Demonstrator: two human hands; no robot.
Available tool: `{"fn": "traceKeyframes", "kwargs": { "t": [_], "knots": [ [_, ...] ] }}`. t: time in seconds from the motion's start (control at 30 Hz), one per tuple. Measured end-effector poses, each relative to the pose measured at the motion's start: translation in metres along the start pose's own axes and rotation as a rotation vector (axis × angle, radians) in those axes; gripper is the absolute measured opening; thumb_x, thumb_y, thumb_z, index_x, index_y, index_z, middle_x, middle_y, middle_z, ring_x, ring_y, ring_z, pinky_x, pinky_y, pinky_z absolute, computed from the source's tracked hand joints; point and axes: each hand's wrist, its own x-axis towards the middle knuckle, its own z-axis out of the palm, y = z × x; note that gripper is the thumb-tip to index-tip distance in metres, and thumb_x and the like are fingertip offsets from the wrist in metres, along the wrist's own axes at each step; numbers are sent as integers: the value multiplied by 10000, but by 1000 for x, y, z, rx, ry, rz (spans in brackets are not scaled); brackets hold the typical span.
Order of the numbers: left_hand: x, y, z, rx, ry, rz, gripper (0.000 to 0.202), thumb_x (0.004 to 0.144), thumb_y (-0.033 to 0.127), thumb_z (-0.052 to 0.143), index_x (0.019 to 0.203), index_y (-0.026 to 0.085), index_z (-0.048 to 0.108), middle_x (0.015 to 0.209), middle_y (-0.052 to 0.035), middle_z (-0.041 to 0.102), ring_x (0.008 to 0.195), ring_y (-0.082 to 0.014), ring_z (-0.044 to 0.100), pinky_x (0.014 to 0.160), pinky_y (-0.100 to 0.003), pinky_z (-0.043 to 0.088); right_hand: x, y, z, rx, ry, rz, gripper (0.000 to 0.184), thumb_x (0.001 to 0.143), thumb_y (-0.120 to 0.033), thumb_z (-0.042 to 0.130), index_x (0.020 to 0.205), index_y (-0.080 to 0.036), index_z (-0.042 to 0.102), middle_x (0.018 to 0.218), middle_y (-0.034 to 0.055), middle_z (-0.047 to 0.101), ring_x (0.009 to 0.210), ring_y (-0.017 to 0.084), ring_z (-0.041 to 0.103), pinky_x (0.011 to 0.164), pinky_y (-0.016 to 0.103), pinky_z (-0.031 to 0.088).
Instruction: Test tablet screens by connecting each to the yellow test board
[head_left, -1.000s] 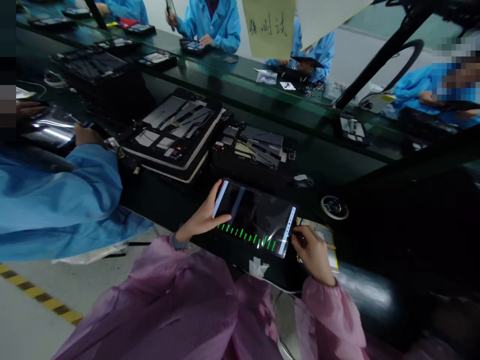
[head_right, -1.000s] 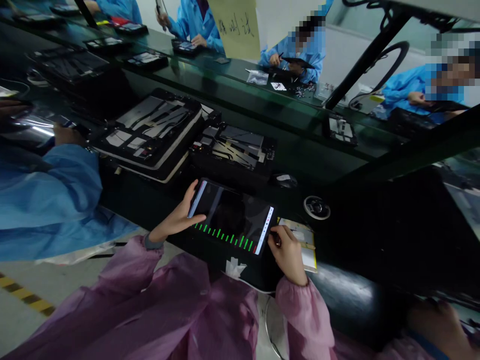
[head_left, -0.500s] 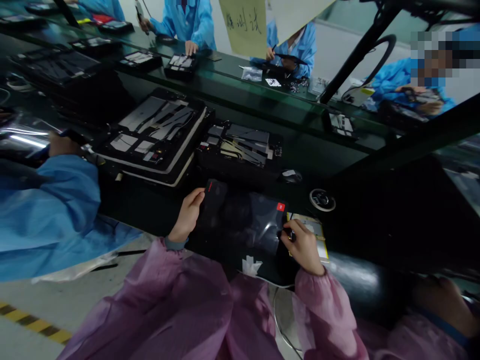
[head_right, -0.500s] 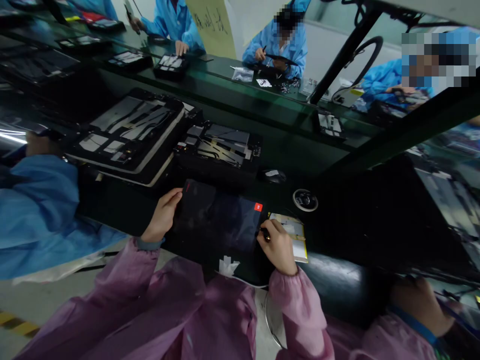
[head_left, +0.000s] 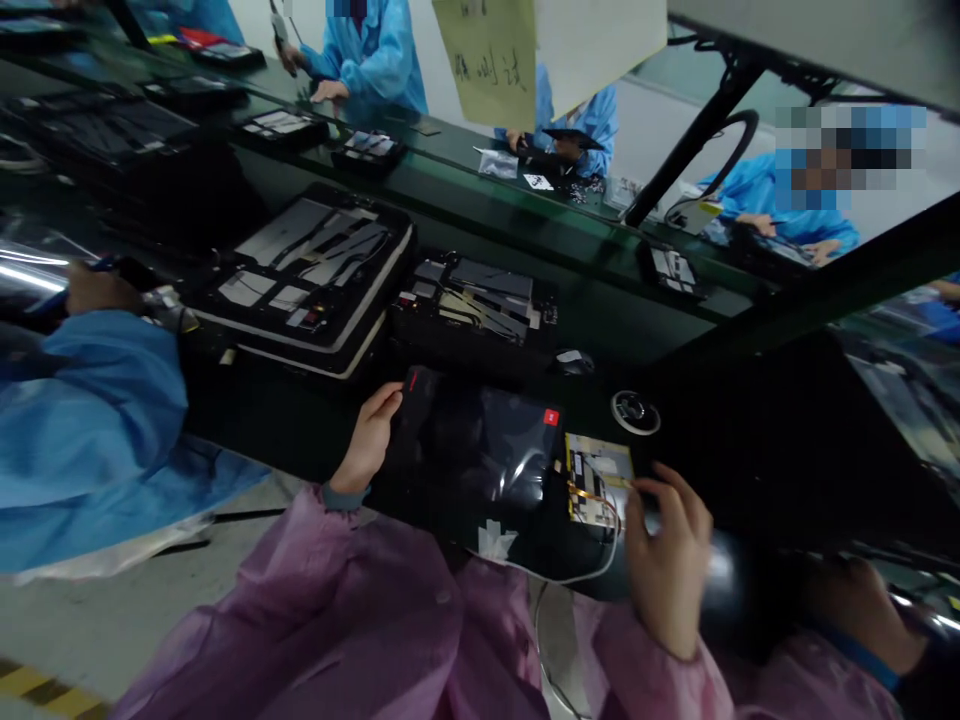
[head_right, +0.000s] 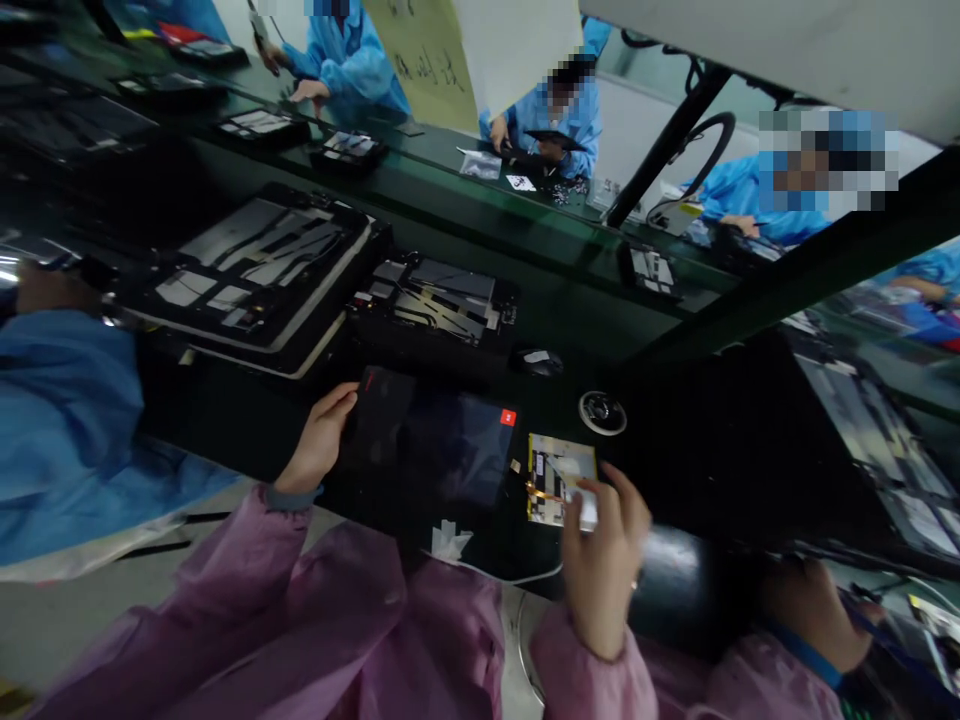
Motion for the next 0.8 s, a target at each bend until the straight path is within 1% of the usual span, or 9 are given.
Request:
{"fn": "traceKeyframes", "kwargs": {
  "t": [0.07, 0.13, 0.2, 0.27, 0.37, 0.47, 0.57, 0.7, 0.8],
  "knots": [
    [-1, 3, 2, -7, 26, -11, 352, 775, 435, 630, 1038, 205, 674, 1059, -44, 685, 1050, -255, 599, 901, -342, 452, 25, -64, 26, 256, -120, -141, 216, 936, -255, 404, 1072, -228, 569, 1104, 124, 618, 1061, 271, 560, 894, 425, 448],
    [-2, 7, 4, -28, 14, -19, 360, 772, 437, 634, 1040, 199, 671, 1066, -50, 685, 1041, -256, 605, 897, -338, 452, 51, -123, 60, 346, -225, -304, 265, 959, -256, 377, 1140, -222, 568, 1113, 119, 627, 1060, 269, 557, 898, 425, 439],
    [-3, 9, 6, -47, -17, 9, 349, 785, 438, 620, 1037, 201, 671, 1091, -50, 681, 1057, -251, 603, 915, -331, 443, 73, -167, 93, 247, -271, -365, 289, 967, -327, 405, 1129, -180, 594, 1110, 140, 636, 1058, 311, 540, 859, 457, 423],
    [-3, 10, 6, -55, -29, 55, 320, 801, 420, 601, 1027, 205, 673, 1125, -47, 672, 1098, -241, 586, 960, -321, 416, 88, -192, 117, 125, -322, -353, 356, 970, -413, 403, 993, -154, 646, 975, 147, 664, 984, 322, 554, 829, 461, 400],
    [-2, 8, 6, -61, -16, 87, 286, 801, 380, 593, 1012, 206, 678, 1150, -44, 664, 1145, -229, 559, 1013, -311, 372, 98, -205, 133, 68, -422, -335, 379, 978, -419, 405, 844, -169, 657, 830, 101, 669, 875, 269, 573, 801, 413, 372],
    [-2, 7, 6, -77, -19, 82, 288, 787, 379, 600, 999, 202, 682, 1144, -43, 667, 1144, -228, 557, 1017, -313, 366, 98, -208, 135, 143, -439, -325, 244, 977, -318, 452, 898, -203, 652, 858, 45, 677, 869, 218, 569, 779, 353, 347],
    [-3, 9, 6, -98, -19, 70, 325, 764, 401, 608, 1000, 191, 681, 1131, -45, 672, 1128, -235, 566, 996, -322, 384, 92, -207, 135, 210, -340, -352, 184, 969, -249, 474, 925, -212, 649, 880, 27, 679, 897, 205, 546, 783, 343, 334],
    [-5, 14, 7, -171, 9, 0, 370, 685, 411, 668, 970, 176, 689, 1088, -53, 689, 1089, -246, 587, 946, -322, 417, 79, -198, 126, 318, -147, -462, 190, 959, -214, 485, 863, -195, 648, 988, 53, 682, 990, 216, 517, 814, 364, 354],
    [-7, 17, 10, -246, 43, -54, 385, 674, 444, 675, 942, 168, 692, 1046, -64, 698, 1072, -252, 593, 909, -328, 438, 61, -181, 109, 431, -150, -521, 195, 954, -182, 466, 871, -197, 642, 966, 66, 673, 973, 213, 524, 807, 367, 408]
  ]
}}
